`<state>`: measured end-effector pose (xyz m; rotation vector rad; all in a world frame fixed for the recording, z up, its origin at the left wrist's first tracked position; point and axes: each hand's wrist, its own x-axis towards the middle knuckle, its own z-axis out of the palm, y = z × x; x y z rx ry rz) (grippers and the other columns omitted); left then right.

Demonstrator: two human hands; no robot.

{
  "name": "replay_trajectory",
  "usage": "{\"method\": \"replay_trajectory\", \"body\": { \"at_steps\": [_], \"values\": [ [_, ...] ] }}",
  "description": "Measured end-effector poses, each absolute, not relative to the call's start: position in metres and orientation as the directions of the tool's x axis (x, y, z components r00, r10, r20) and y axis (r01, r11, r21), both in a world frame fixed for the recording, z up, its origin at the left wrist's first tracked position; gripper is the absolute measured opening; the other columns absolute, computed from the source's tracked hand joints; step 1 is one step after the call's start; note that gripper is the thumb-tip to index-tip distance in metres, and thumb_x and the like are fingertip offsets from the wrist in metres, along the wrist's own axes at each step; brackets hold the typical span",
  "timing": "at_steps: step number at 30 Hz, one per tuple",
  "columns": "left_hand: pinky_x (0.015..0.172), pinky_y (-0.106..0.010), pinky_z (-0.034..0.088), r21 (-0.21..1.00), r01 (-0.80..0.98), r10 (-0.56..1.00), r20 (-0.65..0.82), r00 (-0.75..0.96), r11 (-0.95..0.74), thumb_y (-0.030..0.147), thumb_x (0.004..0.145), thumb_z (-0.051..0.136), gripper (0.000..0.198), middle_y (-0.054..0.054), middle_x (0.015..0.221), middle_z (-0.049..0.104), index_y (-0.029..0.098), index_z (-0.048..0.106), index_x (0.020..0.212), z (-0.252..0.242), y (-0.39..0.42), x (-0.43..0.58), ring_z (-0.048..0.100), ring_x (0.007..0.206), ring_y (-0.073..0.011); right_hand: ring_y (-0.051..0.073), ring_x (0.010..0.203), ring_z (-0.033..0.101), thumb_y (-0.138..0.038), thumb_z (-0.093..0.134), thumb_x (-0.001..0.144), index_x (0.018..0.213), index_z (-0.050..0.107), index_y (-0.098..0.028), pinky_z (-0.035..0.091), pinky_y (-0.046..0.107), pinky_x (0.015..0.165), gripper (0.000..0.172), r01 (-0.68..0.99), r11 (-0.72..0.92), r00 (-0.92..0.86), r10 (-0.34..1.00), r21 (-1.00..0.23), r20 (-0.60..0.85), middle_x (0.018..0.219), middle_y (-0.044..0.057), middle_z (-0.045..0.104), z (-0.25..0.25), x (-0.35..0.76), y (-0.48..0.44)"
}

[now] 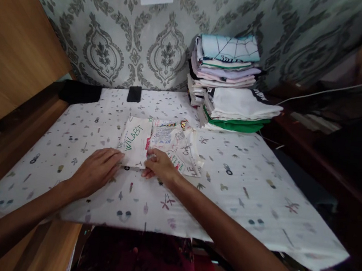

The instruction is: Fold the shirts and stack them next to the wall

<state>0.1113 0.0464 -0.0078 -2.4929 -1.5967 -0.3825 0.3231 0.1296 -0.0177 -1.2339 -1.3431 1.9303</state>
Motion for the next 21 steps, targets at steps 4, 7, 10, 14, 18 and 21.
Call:
{"method": "replay_trajectory", "body": {
  "at_steps": [4,7,10,14,18,21],
  "values": [
    [0.107,-0.046,0.041,0.023,0.840,0.800,0.320,0.508,-0.543,0.036,0.102,0.039,0.040,-0.016,0.138,0.057,0.015,0.050,0.134,-0.021,0.070,0.124,0.052,0.129,-0.0279,0.013,0.043,0.062,-0.007,0.058,0.077,0.097,0.050,-0.018,0.049,0.020,0.044,0.024,0.112,-0.418,-0.470,0.777,-0.901,-0.419,0.051,-0.009,0.056,-0.015,0.325,0.131],
    [0.101,-0.045,0.045,0.055,0.819,0.786,0.327,0.525,-0.571,0.039,0.100,0.043,0.037,-0.014,0.132,0.060,0.019,0.052,0.131,-0.024,0.077,0.132,0.056,0.121,-0.0269,0.013,0.045,0.064,-0.008,0.056,0.078,0.098,0.051,-0.017,0.051,0.021,0.045,0.022,0.091,-0.426,-0.466,0.780,-0.900,-0.416,0.058,-0.006,0.062,-0.012,0.326,0.134],
    [0.087,-0.041,0.050,0.074,0.825,0.795,0.330,0.509,-0.560,0.036,0.099,0.046,0.026,-0.009,0.111,0.065,0.020,0.059,0.114,-0.021,0.080,0.136,0.060,0.103,-0.0247,0.012,0.046,0.064,-0.009,0.054,0.081,0.097,0.052,-0.017,0.051,0.020,0.045,0.019,0.079,-0.415,-0.477,0.782,-0.906,-0.400,0.060,-0.004,0.064,-0.011,0.328,0.137],
    [0.076,-0.036,0.049,0.067,0.823,0.798,0.300,0.523,-0.564,0.031,0.100,0.043,0.021,-0.006,0.091,0.062,0.020,0.061,0.094,-0.016,0.084,0.138,0.058,0.086,-0.0216,0.011,0.045,0.063,-0.016,0.063,0.080,0.091,0.053,-0.018,0.048,0.018,0.042,0.015,0.069,-0.398,-0.484,0.788,-0.915,-0.379,0.054,-0.006,0.060,-0.016,0.323,0.141],
    [0.081,-0.038,0.049,0.110,0.796,0.782,0.307,0.543,-0.595,0.026,0.100,0.042,0.020,-0.007,0.096,0.063,0.020,0.059,0.091,-0.015,0.085,0.144,0.057,0.092,-0.0218,0.010,0.040,0.057,-0.014,0.068,0.073,0.080,0.051,-0.020,0.040,0.017,0.039,0.019,0.130,-0.308,-0.445,0.831,-0.942,-0.333,0.051,-0.009,0.056,-0.022,0.317,0.148],
    [0.092,-0.042,0.047,0.178,0.766,0.775,0.301,0.555,-0.618,0.024,0.098,0.046,0.013,-0.010,0.114,0.062,0.019,0.058,0.098,-0.014,0.081,0.147,0.056,0.107,-0.0245,0.010,0.042,0.056,-0.009,0.061,0.073,0.080,0.053,-0.021,0.041,0.021,0.043,0.016,0.291,-0.077,-0.410,0.891,-0.954,-0.197,0.057,-0.008,0.057,-0.024,0.320,0.152]
  ]
}}
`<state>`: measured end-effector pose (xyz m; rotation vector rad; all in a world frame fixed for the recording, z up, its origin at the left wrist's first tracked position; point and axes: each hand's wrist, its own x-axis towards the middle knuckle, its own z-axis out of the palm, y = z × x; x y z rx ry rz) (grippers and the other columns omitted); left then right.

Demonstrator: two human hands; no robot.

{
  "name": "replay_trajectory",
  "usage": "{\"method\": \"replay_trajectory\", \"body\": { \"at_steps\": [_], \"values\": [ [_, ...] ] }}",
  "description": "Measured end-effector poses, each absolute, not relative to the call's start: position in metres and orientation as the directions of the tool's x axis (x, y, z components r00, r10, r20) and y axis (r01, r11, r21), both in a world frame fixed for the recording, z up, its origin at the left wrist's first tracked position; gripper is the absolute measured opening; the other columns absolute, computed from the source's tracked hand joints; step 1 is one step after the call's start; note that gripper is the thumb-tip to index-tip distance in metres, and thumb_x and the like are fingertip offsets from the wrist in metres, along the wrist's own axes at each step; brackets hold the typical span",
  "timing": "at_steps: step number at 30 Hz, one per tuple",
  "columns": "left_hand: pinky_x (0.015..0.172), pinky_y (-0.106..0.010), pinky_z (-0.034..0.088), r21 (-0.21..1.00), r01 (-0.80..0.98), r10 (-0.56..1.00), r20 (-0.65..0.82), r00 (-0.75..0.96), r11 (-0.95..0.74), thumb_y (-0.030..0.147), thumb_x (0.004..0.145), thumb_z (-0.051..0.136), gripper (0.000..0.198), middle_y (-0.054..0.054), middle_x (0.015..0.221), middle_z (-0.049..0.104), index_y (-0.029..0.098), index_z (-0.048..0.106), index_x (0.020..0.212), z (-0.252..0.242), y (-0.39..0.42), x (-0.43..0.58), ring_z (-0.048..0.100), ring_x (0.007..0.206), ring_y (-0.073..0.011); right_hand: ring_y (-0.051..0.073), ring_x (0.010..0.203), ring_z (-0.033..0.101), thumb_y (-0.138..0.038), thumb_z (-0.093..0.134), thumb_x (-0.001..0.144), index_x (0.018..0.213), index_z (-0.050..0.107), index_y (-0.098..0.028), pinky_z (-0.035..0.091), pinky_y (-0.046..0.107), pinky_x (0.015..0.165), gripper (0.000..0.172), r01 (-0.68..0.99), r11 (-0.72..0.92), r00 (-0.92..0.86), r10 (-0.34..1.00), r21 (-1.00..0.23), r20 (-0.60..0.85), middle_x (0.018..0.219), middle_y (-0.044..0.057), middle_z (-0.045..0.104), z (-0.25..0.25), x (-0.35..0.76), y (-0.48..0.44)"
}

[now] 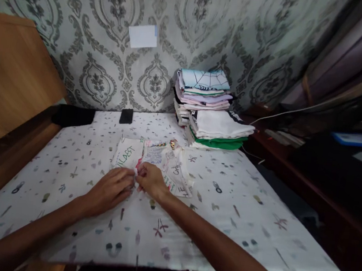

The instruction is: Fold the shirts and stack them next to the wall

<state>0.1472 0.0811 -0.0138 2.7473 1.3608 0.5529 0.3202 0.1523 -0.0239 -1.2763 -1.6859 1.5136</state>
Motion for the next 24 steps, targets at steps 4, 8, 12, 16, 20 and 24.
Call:
{"method": "replay_trajectory", "body": {
  "at_steps": [4,8,12,16,20,24],
  "values": [
    [0.091,-0.038,0.047,0.335,0.709,0.783,0.224,0.580,-0.621,0.029,0.097,0.048,0.014,-0.007,0.108,0.065,0.021,0.059,0.102,-0.007,0.088,0.139,0.059,0.102,-0.0224,0.015,0.068,0.063,-0.014,0.057,0.080,0.095,0.061,-0.020,0.048,0.027,0.065,0.017,0.595,0.321,-0.372,0.923,-0.737,0.102,0.078,0.000,0.065,-0.020,0.327,0.156],
    [0.077,-0.030,0.048,0.531,0.738,0.909,0.209,0.362,-0.416,0.028,0.096,0.044,0.018,-0.003,0.092,0.067,0.021,0.061,0.095,0.003,0.141,0.107,0.062,0.086,-0.0185,0.022,0.106,0.063,-0.018,0.047,0.090,0.115,0.062,-0.017,0.048,0.035,0.092,0.029,0.664,0.540,-0.471,0.839,-0.517,0.271,0.119,0.013,0.064,-0.012,0.308,0.175],
    [0.077,-0.030,0.046,0.511,0.845,0.974,0.221,0.047,-0.157,0.020,0.088,0.048,0.015,-0.003,0.085,0.065,0.019,0.063,0.090,0.001,0.221,0.070,0.060,0.082,-0.0191,0.030,0.143,0.035,-0.023,0.046,0.094,0.136,0.053,-0.009,0.027,0.048,0.116,0.044,0.725,0.598,-0.532,0.801,-0.342,0.274,0.153,0.022,0.040,-0.021,0.276,0.211],
    [0.075,-0.031,0.046,0.495,0.854,0.976,0.209,0.065,-0.163,0.020,0.082,0.054,0.011,-0.002,0.077,0.060,0.019,0.064,0.083,-0.017,0.265,0.056,0.057,0.078,-0.0200,0.032,0.148,0.027,-0.037,0.043,0.098,0.145,0.044,-0.008,0.020,0.056,0.117,0.055,0.775,0.546,-0.525,0.836,-0.319,0.158,0.157,0.022,0.035,-0.043,0.265,0.235],
    [0.083,-0.035,0.046,0.493,0.837,0.966,0.215,0.145,-0.235,0.026,0.081,0.057,0.009,-0.003,0.081,0.057,0.020,0.064,0.080,-0.034,0.272,0.053,0.055,0.084,-0.0212,0.031,0.148,0.026,-0.042,0.039,0.100,0.146,0.042,-0.006,0.019,0.055,0.118,0.059,0.780,0.542,-0.524,0.839,-0.314,0.147,0.157,0.021,0.034,-0.052,0.269,0.236],
    [0.086,-0.036,0.047,0.510,0.812,0.957,0.211,0.201,-0.283,0.028,0.082,0.056,0.011,-0.003,0.089,0.054,0.020,0.063,0.084,-0.041,0.277,0.046,0.055,0.090,-0.0209,0.031,0.148,0.026,-0.042,0.039,0.100,0.146,0.042,-0.005,0.019,0.054,0.118,0.059,0.783,0.535,-0.519,0.843,-0.315,0.141,0.158,0.020,0.034,-0.048,0.270,0.233]
  ]
}}
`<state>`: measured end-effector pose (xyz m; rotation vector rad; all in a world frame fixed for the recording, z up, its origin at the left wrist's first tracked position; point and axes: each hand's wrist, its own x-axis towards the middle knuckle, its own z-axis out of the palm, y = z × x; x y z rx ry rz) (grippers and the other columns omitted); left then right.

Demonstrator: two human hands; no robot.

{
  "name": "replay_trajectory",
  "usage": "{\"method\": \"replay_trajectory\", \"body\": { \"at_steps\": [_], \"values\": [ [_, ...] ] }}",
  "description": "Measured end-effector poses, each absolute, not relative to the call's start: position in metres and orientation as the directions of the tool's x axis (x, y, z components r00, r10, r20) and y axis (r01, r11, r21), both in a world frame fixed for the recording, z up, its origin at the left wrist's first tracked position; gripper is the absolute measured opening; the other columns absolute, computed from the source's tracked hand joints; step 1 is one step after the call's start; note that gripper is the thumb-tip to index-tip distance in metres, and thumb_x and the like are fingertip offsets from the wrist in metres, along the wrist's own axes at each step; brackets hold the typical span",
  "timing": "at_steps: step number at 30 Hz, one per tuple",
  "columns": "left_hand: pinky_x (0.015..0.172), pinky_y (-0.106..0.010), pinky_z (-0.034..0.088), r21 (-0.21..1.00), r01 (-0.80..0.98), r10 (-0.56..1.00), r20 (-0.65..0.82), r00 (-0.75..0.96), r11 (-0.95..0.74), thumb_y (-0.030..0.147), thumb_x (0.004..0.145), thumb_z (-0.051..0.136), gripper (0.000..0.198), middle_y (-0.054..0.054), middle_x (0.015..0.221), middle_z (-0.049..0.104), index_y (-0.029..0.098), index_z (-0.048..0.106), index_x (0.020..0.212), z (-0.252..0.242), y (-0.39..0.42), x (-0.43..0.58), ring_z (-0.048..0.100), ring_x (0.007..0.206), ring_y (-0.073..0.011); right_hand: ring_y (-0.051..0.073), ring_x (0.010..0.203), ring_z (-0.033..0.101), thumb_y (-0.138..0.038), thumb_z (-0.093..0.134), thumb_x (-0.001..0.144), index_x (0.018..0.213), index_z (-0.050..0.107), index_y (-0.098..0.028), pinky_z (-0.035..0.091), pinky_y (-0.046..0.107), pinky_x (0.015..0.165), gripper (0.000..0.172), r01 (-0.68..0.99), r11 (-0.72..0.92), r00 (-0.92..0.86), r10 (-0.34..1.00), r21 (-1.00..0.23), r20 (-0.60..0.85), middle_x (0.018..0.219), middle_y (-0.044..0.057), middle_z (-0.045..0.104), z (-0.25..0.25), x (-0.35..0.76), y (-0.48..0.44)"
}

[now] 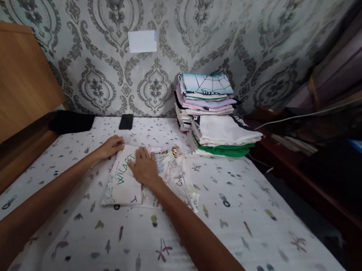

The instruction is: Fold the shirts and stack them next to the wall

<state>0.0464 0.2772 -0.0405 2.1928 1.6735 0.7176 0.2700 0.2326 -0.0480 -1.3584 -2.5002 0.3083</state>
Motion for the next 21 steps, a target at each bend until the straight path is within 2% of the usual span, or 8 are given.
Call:
{"method": "replay_trajectory", "body": {
  "at_steps": [4,8,14,18,21],
  "values": [
    [0.084,-0.034,0.049,0.529,0.788,0.949,0.193,0.249,-0.314,0.035,0.086,0.053,0.019,-0.005,0.099,0.055,0.021,0.065,0.087,-0.042,0.286,0.044,0.055,0.097,-0.0217,0.030,0.149,0.025,-0.043,0.038,0.101,0.147,0.041,-0.006,0.018,0.053,0.119,0.060,0.781,0.538,-0.524,0.841,-0.316,0.136,0.158,0.020,0.033,-0.044,0.270,0.231],
    [0.097,-0.040,0.043,0.515,0.786,0.940,0.175,0.292,-0.340,0.039,0.083,0.058,0.020,-0.006,0.105,0.060,0.023,0.068,0.079,-0.039,0.292,0.047,0.052,0.105,-0.0248,0.029,0.149,0.026,-0.042,0.038,0.100,0.147,0.042,-0.006,0.019,0.052,0.119,0.059,0.783,0.533,-0.518,0.844,-0.319,0.138,0.158,0.020,0.033,-0.042,0.271,0.229],
    [0.099,-0.045,0.040,0.517,0.813,0.962,0.195,0.193,-0.268,0.042,0.078,0.061,0.022,-0.006,0.100,0.062,0.022,0.065,0.071,-0.031,0.286,0.045,0.051,0.104,-0.0279,0.028,0.149,0.025,-0.043,0.038,0.100,0.148,0.041,-0.008,0.018,0.052,0.120,0.059,0.787,0.527,-0.516,0.847,-0.319,0.126,0.159,0.019,0.031,-0.041,0.272,0.230],
    [0.091,-0.040,0.045,0.586,0.799,0.975,0.220,0.006,-0.137,0.040,0.082,0.054,0.019,-0.004,0.091,0.063,0.022,0.060,0.081,-0.031,0.263,0.042,0.057,0.096,-0.0236,0.029,0.149,0.025,-0.043,0.039,0.100,0.147,0.042,-0.007,0.018,0.052,0.120,0.059,0.778,0.528,-0.517,0.846,-0.340,0.130,0.159,0.019,0.031,-0.043,0.273,0.230],
    [0.072,-0.033,0.050,0.662,0.750,0.978,0.167,-0.123,-0.019,0.040,0.086,0.046,0.022,-0.004,0.079,0.064,0.020,0.055,0.084,-0.033,0.235,0.044,0.062,0.079,-0.0198,0.029,0.149,0.026,-0.044,0.040,0.100,0.146,0.043,-0.008,0.018,0.052,0.119,0.058,0.768,0.532,-0.517,0.844,-0.356,0.146,0.158,0.019,0.033,-0.044,0.273,0.231]
  ]
}}
